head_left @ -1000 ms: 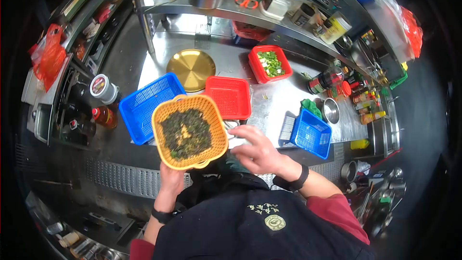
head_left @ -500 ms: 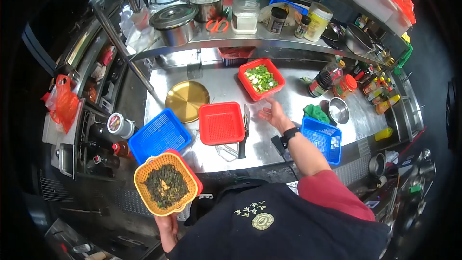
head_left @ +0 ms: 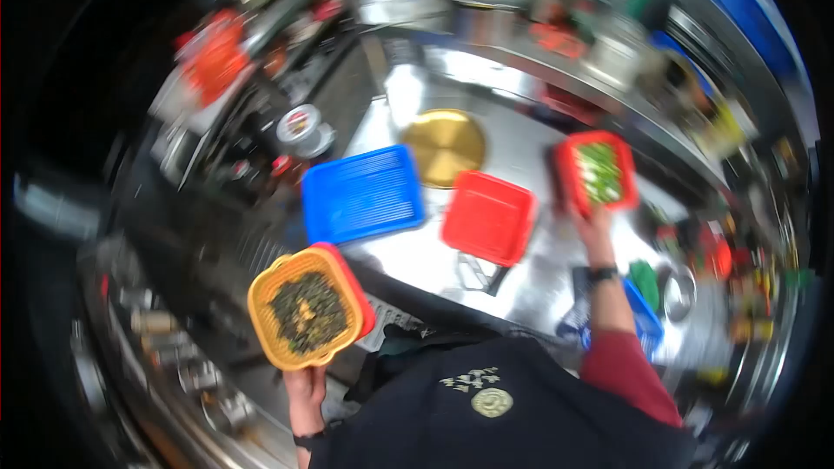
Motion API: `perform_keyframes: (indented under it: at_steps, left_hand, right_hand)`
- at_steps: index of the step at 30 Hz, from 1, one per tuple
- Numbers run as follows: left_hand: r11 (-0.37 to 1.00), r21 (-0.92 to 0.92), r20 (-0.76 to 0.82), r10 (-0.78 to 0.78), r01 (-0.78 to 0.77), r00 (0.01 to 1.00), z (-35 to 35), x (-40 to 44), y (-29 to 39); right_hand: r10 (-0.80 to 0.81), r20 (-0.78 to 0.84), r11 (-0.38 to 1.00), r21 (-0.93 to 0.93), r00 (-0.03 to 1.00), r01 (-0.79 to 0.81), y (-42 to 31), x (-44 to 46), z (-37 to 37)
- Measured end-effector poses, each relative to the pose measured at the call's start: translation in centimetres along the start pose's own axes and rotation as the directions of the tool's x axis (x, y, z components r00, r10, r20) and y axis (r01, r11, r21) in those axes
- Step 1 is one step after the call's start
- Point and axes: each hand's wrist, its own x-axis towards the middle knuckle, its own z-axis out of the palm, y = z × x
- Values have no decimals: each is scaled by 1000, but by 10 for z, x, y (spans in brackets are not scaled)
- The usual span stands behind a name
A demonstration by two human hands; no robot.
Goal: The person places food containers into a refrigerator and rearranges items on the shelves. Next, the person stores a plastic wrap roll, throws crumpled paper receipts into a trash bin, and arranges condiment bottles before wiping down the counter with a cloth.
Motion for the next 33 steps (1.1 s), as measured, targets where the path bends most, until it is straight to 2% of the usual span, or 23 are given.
perform_keyframes:
  at_steps: [1,2,3,4,5,6,9,10,12,13,15,16,17,19,22,23,24,25,27,28,29,32,33]
  left_hand:
    - [999,-50,-44,1,-3,999,4,-2,-5]
    - [1000,25,-41,-3,4,999,0,-2,2]
    - [998,-49,-143,-32,25,989,-14,2,1]
    - [1000,4,-143,-28,29,989,-28,8,4]
    - [997,61,-128,-32,41,991,-42,14,8]
    - [999,37,-153,-5,10,988,-58,20,13]
    - [992,-121,-75,-49,40,996,-67,53,11]
    - [992,-118,-113,-57,43,992,-71,62,18]
    - [989,-134,-177,-85,62,981,-88,83,37]
    - [988,-144,-169,-87,63,982,-103,94,43]
    - [996,-73,-63,-51,47,997,-140,113,50]
    - [994,-111,-13,-25,23,1000,-158,122,53]
    - [992,-122,-14,-25,23,1000,-170,128,63]
    - [996,50,-46,-72,75,996,-188,141,86]
    - [994,-17,-71,-108,107,992,-224,162,106]
    - [994,-48,-101,-106,102,989,-236,169,113]
    - [985,-73,-138,-166,157,976,-243,177,123]
    - [997,48,-92,-60,65,994,-243,187,128]
    - [969,-166,-182,-211,182,960,-251,217,143]
    - [966,-152,-166,-236,211,958,-252,231,150]
    - [978,-100,-156,-195,181,968,-250,244,155]
    - [992,-36,-72,-125,122,990,-248,297,183]
    - [995,-32,-30,-100,99,994,-247,309,194]
  right_hand:
    - [-7,-76,976,218,997,23,14,-1,1]
    - [71,35,997,-41,997,-70,-10,-8,-18]
    - [6,82,998,-65,997,0,-40,-23,-35]
    - [97,167,948,286,981,-142,-38,-29,-30]
    - [188,250,706,638,950,-307,-36,-34,-25]
    - [274,328,390,821,904,-416,-36,-39,-20]
    - [308,524,140,800,794,-583,-151,-70,-30]
    - [341,506,191,788,792,-586,-177,-80,-21]
    - [266,589,180,747,763,-640,-234,-98,7]
    - [203,652,169,712,731,-682,-248,-103,25]
    - [144,670,305,670,728,-677,-307,-118,56]
    - [171,701,314,628,693,-712,-327,-125,75]
    - [157,718,331,609,678,-721,-351,-133,92]
    - [137,757,305,582,639,-754,-385,-148,132]
    - [32,850,326,488,525,-810,-453,-169,167]
    - [-1,893,303,429,450,-851,-466,-172,181]
    - [12,905,302,401,424,-865,-477,-177,194]
    - [24,916,301,376,401,-877,-489,-180,207]
    - [60,917,289,363,395,-886,-513,-179,229]
    - [66,924,362,329,376,-872,-517,-175,245]
    - [73,932,435,292,356,-852,-520,-169,260]
    - [94,911,354,347,402,-869,-557,-149,304]
    - [44,938,351,307,344,-885,-556,-135,325]
